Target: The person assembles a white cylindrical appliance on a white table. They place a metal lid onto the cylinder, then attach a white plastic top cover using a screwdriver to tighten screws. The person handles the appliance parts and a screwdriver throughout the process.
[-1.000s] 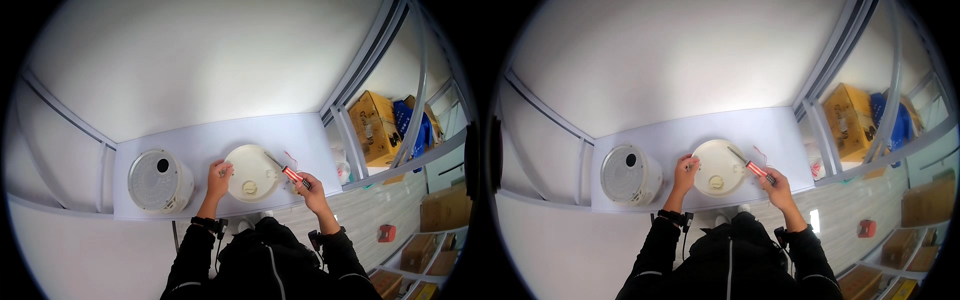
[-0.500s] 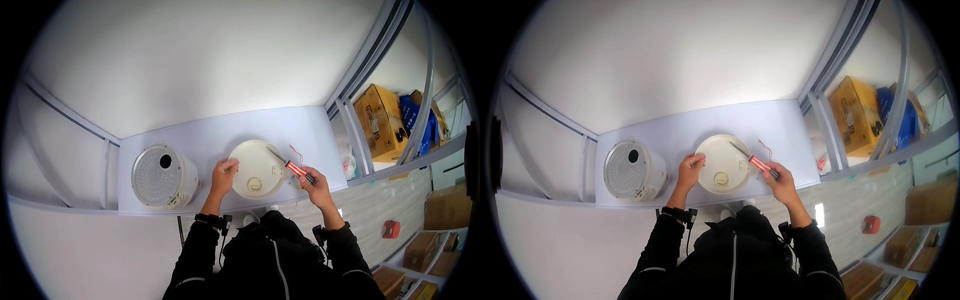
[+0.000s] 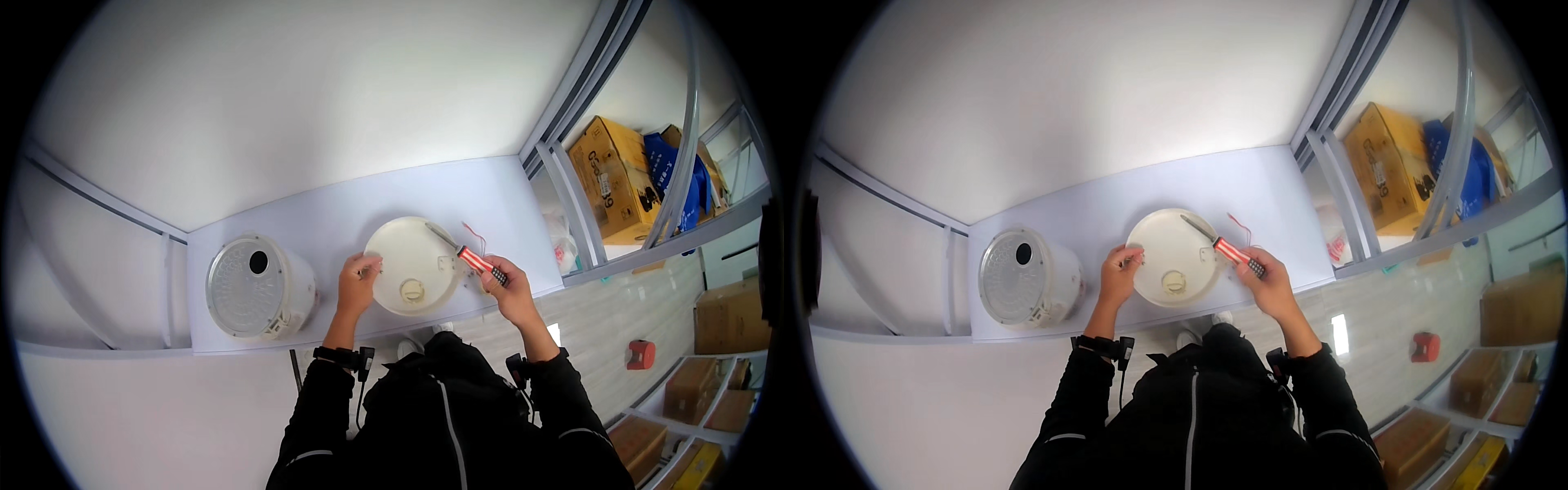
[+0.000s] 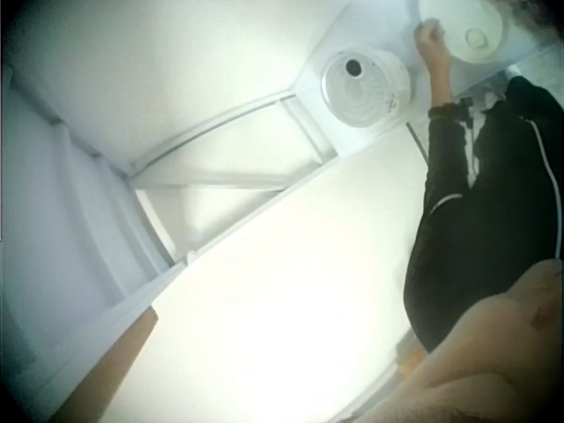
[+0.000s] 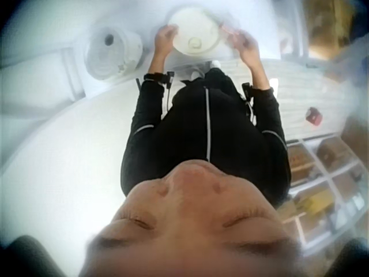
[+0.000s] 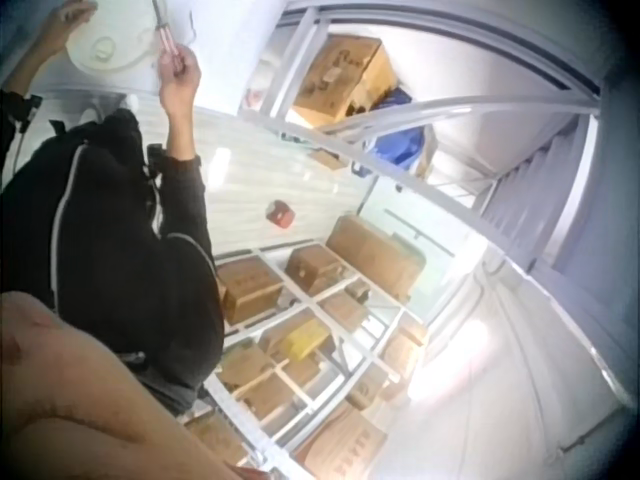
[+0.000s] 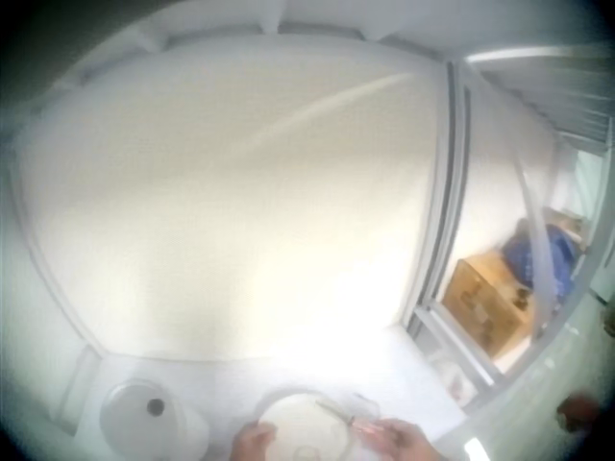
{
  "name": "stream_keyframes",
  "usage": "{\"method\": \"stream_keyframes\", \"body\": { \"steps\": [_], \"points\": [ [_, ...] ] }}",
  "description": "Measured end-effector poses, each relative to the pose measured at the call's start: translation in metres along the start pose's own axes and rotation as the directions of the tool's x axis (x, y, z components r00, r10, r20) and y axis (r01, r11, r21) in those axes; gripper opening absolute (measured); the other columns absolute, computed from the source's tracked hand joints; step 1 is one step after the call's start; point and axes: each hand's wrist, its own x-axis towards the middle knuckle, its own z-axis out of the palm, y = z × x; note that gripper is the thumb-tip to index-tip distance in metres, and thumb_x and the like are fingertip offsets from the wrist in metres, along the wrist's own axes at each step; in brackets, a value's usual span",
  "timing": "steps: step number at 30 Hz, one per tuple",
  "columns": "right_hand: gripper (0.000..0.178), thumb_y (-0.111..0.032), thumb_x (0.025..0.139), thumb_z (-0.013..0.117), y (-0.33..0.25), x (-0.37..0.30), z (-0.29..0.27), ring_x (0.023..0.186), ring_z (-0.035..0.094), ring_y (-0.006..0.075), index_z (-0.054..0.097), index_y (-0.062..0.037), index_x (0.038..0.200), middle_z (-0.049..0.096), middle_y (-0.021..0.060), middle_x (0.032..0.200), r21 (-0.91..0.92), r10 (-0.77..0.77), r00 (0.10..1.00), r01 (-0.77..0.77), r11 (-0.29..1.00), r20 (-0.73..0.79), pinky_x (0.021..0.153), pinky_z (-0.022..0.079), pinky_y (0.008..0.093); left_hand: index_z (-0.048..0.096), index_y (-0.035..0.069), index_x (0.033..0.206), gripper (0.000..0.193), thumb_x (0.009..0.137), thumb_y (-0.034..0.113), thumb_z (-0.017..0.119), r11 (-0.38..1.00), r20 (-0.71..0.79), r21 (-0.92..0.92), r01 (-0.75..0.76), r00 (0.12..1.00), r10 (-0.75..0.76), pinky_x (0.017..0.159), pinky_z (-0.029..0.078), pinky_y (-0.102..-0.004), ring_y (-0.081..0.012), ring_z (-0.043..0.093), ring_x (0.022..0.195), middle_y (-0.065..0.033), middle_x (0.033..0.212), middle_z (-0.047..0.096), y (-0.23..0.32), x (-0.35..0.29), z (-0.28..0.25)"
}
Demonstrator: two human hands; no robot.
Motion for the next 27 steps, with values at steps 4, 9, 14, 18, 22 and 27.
{"method": "stream_keyframes", "body": {
  "steps": [4, 9, 14, 18, 22, 27],
  "points": [
    [0.033, -0.013, 0.102, 0.069, -0.001, -0.001, -0.006, 0.083, 0.058, 0.0067, 0.064, 0.0042, 0.130, 0.069, 0.0014, 0.098, 0.040, 0.024, 0.999, -0.023, 0.999, -0.024, 0.074, 0.049, 0.0234, 0.078, 0.008, 0.110, 0.015, 0.098, 0.015, 0.072, 0.987, -0.104, 0.155, -0.041, 0.993, 0.057, 0.082, 0.056, -0.0343, -0.0227, 0.068, 0.103, -0.0132, 0.135, 0.060, 0.010, -0.004, 0.002],
    [0.036, -0.013, 0.102, 0.070, -0.007, -0.005, -0.005, 0.080, 0.056, 0.0061, 0.061, 0.0060, 0.132, 0.069, 0.0018, 0.098, 0.064, 0.010, 0.999, -0.007, 0.998, -0.042, 0.071, 0.047, 0.0220, 0.078, 0.010, 0.105, 0.013, 0.094, 0.014, 0.075, 0.915, -0.176, 0.356, -0.189, 0.948, 0.265, 0.087, 0.053, -0.0391, -0.0263, 0.062, 0.107, -0.0108, 0.133, 0.059, 0.024, -0.006, -0.001],
    [0.034, -0.013, 0.103, 0.070, -0.012, -0.012, -0.007, 0.080, 0.056, 0.0062, 0.063, 0.0052, 0.130, 0.069, 0.0012, 0.099, 0.061, 0.000, 0.998, 0.004, 0.998, -0.068, 0.072, 0.047, 0.0227, 0.078, 0.009, 0.102, 0.013, 0.090, 0.011, 0.076, 0.848, -0.052, 0.391, -0.359, 0.911, 0.409, 0.091, 0.051, -0.0443, -0.0331, 0.063, 0.104, -0.0113, 0.115, 0.069, 0.068, -0.008, 0.009],
    [0.033, -0.016, 0.102, 0.071, -0.009, -0.018, -0.010, 0.081, 0.057, 0.0063, 0.065, 0.0034, 0.128, 0.069, 0.0010, 0.099, 0.054, -0.007, 0.997, 0.011, 0.998, -0.078, 0.073, 0.048, 0.0235, 0.077, 0.008, 0.101, 0.011, 0.090, 0.010, 0.075, 0.858, 0.107, 0.288, -0.425, 0.905, 0.412, 0.088, 0.052, -0.0446, -0.0350, 0.066, 0.098, -0.0122, 0.102, 0.075, 0.082, -0.011, 0.034],
    [0.034, -0.018, 0.102, 0.073, -0.009, -0.026, -0.011, 0.083, 0.058, 0.0066, 0.066, 0.0022, 0.128, 0.070, 0.0009, 0.099, 0.076, 0.003, 0.993, 0.006, 0.997, -0.116, 0.074, 0.048, 0.0233, 0.076, 0.006, 0.101, 0.010, 0.091, 0.010, 0.074, 0.884, 0.223, 0.253, -0.394, 0.913, 0.343, 0.084, 0.053, -0.0440, -0.0344, 0.067, 0.095, -0.0121, 0.100, 0.075, 0.076, -0.013, 0.059],
    [0.037, -0.021, 0.102, 0.073, -0.004, -0.035, -0.023, 0.084, 0.060, 0.0077, 0.065, 0.0006, 0.131, 0.071, 0.0011, 0.100, 0.039, 0.043, 0.991, -0.038, 0.999, -0.129, 0.074, 0.051, 0.0248, 0.076, 0.004, 0.103, 0.012, 0.093, 0.009, 0.073, 0.897, 0.197, 0.247, -0.366, 0.926, 0.323, 0.083, 0.055, -0.0416, -0.0327, 0.069, 0.091, -0.0137, 0.098, 0.076, 0.073, -0.009, 0.082]
  ]
}}
